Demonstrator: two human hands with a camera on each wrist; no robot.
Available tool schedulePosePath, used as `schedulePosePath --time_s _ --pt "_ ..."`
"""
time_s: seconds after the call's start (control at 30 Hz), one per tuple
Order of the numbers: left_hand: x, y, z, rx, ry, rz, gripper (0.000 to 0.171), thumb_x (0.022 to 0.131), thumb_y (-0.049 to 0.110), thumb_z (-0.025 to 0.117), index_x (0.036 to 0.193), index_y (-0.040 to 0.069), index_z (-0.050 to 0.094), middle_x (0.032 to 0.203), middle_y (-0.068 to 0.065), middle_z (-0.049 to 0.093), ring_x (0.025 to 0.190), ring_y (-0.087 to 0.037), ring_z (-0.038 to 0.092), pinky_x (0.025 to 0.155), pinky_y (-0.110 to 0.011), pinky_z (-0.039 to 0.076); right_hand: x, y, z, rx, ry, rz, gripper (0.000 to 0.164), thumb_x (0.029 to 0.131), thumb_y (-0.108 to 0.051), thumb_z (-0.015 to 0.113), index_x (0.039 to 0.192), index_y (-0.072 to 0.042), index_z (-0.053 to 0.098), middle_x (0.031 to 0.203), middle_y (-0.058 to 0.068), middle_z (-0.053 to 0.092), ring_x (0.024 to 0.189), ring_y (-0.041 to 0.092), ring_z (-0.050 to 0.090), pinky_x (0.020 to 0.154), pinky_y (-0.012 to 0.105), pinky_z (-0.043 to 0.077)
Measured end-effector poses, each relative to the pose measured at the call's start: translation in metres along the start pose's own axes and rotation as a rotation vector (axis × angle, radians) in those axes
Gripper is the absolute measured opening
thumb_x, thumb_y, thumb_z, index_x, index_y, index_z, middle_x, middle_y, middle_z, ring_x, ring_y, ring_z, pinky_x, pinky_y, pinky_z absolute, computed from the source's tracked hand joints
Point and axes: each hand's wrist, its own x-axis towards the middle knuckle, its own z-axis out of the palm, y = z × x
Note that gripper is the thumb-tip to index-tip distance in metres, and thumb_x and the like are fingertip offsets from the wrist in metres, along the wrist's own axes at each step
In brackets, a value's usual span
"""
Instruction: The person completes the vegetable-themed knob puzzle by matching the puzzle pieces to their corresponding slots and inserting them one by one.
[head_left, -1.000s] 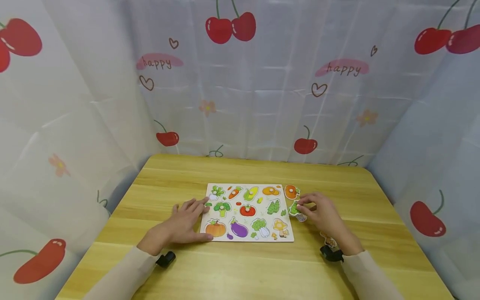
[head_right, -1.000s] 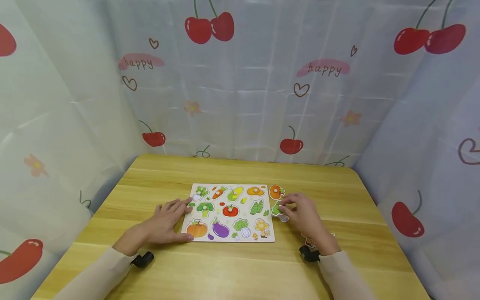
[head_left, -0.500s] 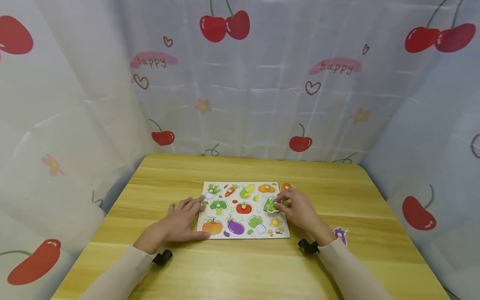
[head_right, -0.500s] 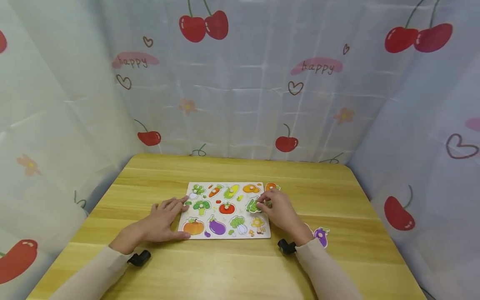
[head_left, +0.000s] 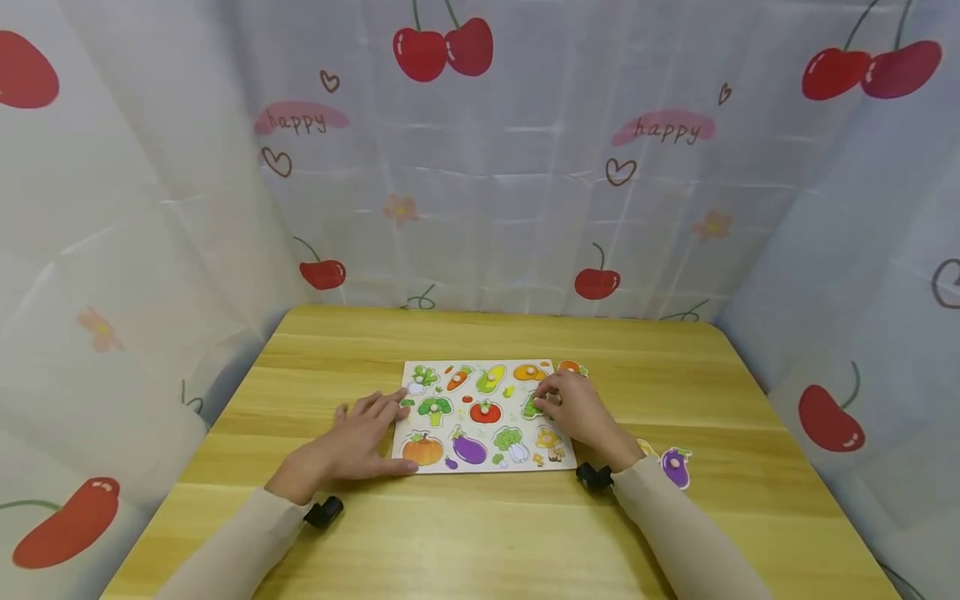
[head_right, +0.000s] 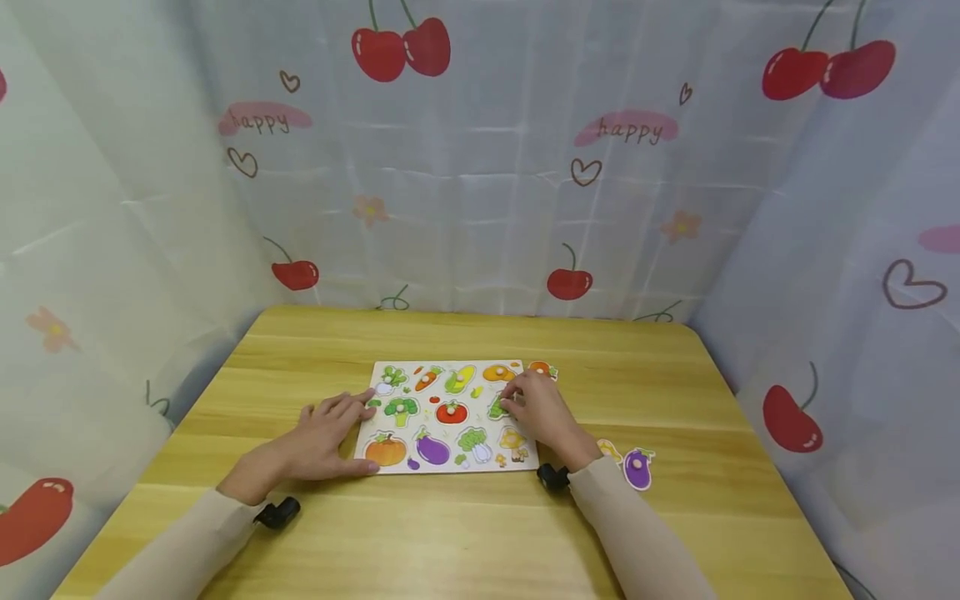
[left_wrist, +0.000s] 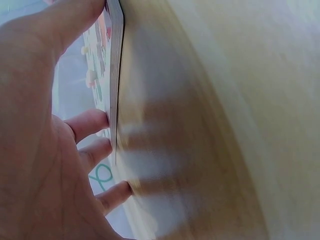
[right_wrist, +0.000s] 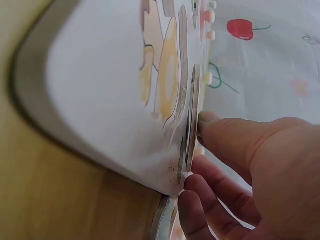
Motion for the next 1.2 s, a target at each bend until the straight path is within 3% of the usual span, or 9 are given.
schedulePosePath --time_s 0.67,1.2 --pt "0.0016 -0.0026 0.0006 -0.005 0.003 -0.003 0.098 0.097 0.081 0.079 0.163 0.013 0.055 0.195 -0.012 0.028 0.172 -0.060 0.032 0.120 -0.102 0.024 0.0018 -0.0010 0.0033 0.026 -0.005 0.040 0.005 0.107 -0.014 0.086 0.103 -0.012 0.086 0.124 0.014 0.076 0.108 0.028 0.069 0.098 0.052 0.062" --pt "0.0034 -0.0049 0.0026 0.021 0.005 -0.006 0.104 0.098 0.081 0.078 0.170 0.011 0.052 0.195 -0.011 0.028 0.173 -0.060 0.032 0.120 -0.102 0.023 0.0038 0.0023 0.0015 0.018 -0.028 0.039 0.006 0.108 -0.017 0.086 0.105 -0.012 0.087 0.123 0.014 0.076 0.101 0.025 0.065 0.091 0.044 0.057"
